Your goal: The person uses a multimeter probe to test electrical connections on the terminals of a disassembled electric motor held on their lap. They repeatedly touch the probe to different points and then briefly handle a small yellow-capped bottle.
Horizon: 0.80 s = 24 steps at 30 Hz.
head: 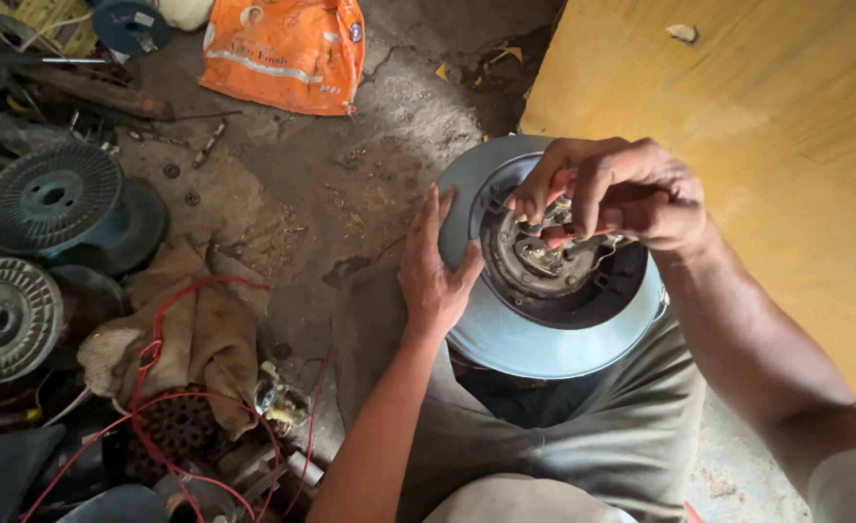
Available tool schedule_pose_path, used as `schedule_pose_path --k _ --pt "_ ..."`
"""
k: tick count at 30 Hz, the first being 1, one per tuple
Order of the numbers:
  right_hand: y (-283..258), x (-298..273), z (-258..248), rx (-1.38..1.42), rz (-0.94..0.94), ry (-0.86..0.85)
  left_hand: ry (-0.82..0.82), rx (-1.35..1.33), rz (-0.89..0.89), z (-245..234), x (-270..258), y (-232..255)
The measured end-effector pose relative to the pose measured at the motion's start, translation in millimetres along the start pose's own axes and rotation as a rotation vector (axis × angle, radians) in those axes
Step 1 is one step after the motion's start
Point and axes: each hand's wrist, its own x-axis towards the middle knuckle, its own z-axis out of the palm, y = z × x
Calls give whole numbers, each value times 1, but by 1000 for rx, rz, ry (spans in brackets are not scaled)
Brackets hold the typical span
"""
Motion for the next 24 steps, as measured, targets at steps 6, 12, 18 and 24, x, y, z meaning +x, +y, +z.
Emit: schedule_pose_path --k 6,12,18,24 --pt "4 3 -13 18 13 -20 -11 3 -18 0 0 0" --pt "8 5 -12 -49 -88 -18 18 -4 8 -1 -1 2" --pt "8 9 -11 -48 -63 18 -1 -61 -30 -3 1 6" --pt "12 5 17 -207 -201 273 -4 -78 -60 -3 0 6"
